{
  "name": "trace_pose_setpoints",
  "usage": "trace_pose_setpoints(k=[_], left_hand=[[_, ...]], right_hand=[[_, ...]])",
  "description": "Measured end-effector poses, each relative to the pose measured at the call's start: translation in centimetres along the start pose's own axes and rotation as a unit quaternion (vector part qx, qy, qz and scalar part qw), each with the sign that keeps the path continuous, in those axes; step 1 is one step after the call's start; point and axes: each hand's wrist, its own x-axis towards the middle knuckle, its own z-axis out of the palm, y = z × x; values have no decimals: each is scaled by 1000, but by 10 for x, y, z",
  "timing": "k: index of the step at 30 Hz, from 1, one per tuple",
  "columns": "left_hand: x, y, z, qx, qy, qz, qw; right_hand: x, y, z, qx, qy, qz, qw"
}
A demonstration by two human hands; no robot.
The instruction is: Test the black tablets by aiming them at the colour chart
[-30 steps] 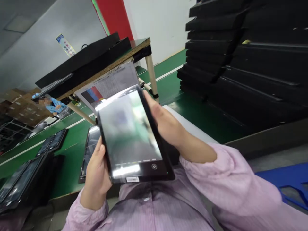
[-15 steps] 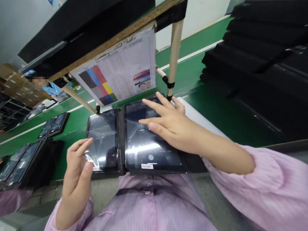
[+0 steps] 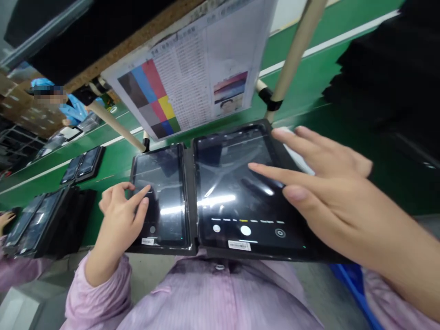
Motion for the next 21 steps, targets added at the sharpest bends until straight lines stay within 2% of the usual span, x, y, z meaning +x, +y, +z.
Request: trace_pose_setpoints(k=[4, 6, 12, 16, 19, 21], left_hand=[[-2, -9, 1, -45, 79, 29, 995], [-2, -9, 1, -72, 91, 53, 992], [-2, 11, -1, -88, 61, 86, 991], [0, 18, -6, -72, 32, 94, 992], [3, 22, -6, -66, 0, 93, 994], [5, 25, -4, -64, -25, 95, 993]], right_hand=[[-10, 4, -1, -33, -2, -2, 999], [-11, 5, -1, -42, 6, -9, 999], [-11, 2, 2, -46, 4, -4, 999], [-17, 1, -3, 10, 35, -6, 999], [-32, 1, -4, -1, -3, -10, 1000], [-46, 1, 0, -22, -58, -10, 998]])
